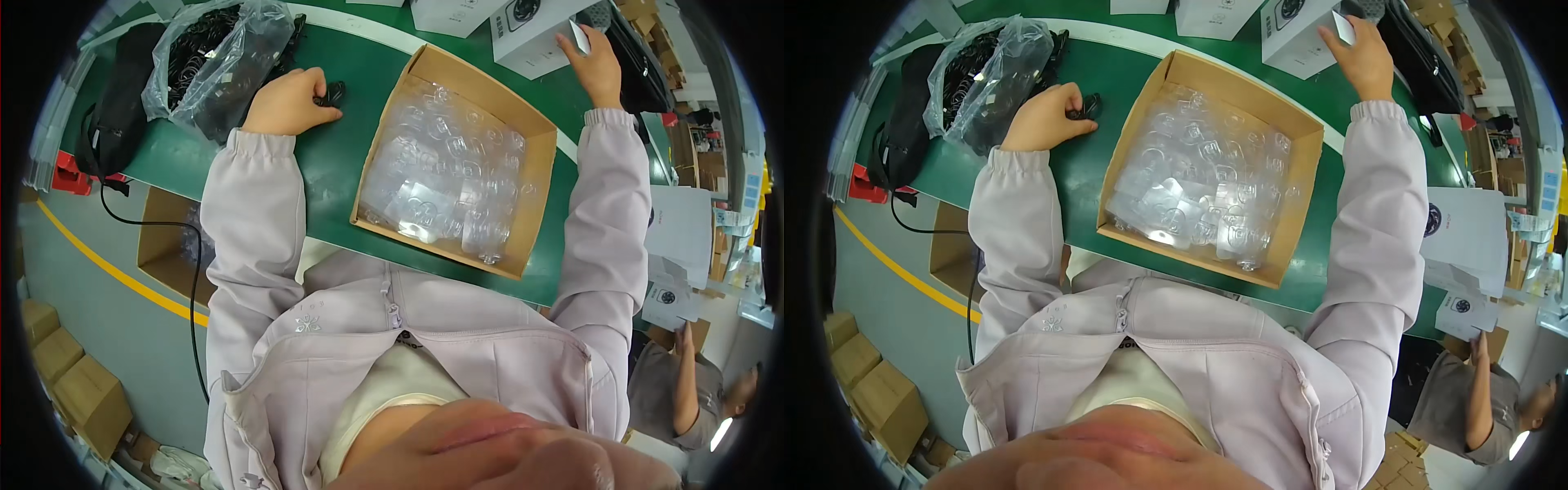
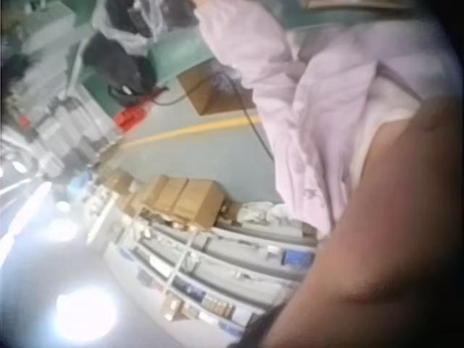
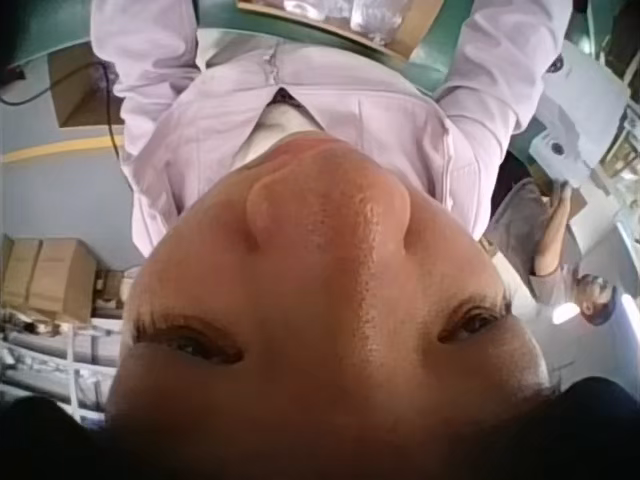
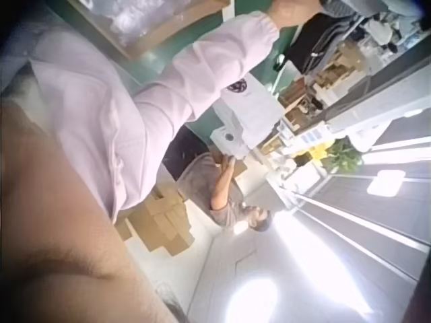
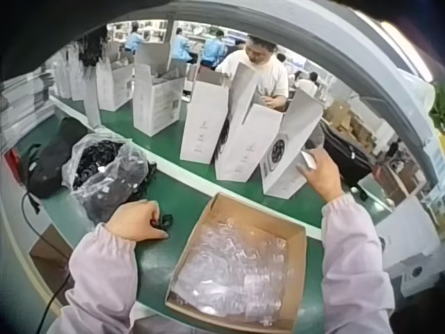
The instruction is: The person packs cables and plastic mounts into product boxes by hand, dumps a bag of cables onto the workbench, and continues packaging the cables and mounts.
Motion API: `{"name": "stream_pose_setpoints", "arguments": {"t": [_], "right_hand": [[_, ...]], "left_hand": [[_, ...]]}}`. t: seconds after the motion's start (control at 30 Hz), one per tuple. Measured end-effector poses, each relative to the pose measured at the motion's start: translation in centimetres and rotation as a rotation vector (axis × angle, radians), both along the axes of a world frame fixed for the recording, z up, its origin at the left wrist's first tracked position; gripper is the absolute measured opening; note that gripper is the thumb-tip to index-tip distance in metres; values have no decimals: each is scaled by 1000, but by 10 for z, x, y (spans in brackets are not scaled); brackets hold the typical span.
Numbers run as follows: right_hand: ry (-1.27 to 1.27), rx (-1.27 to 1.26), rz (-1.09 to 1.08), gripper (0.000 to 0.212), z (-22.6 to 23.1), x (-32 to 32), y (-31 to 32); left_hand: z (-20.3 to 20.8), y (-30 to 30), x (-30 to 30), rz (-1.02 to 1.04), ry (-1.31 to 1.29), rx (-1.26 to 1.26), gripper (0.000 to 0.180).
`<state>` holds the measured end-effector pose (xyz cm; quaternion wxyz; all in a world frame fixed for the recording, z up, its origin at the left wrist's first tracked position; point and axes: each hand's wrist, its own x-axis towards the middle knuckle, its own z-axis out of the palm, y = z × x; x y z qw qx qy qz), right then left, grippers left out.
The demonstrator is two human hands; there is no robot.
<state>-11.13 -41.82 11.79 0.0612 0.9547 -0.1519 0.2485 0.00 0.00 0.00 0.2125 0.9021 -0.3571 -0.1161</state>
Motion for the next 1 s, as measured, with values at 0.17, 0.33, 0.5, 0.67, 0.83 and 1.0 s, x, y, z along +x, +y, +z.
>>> {"name": "stream_pose_setpoints", "arguments": {"t": [0.17,0.33,0.5,0.67,0.83,1.0], "right_hand": [[-281,-431,215,61,30,-10,49],[-129,-55,584,32,-8,-11,150],[324,-36,550,17,-68,-1,174],[168,527,462,14,-43,2,181],[162,1261,438,19,-31,8,199],[249,1110,494,17,-47,14,208]], "left_hand": [[-9,-7,1,60,-185,-181,28],[3,-7,-1,190,-68,-373,25],[7,-13,9,190,357,-699,25],[16,-17,1,119,829,-1044,23],[17,-28,-15,-128,836,-1138,22],[12,-36,-21,-189,814,-1124,14]]}}
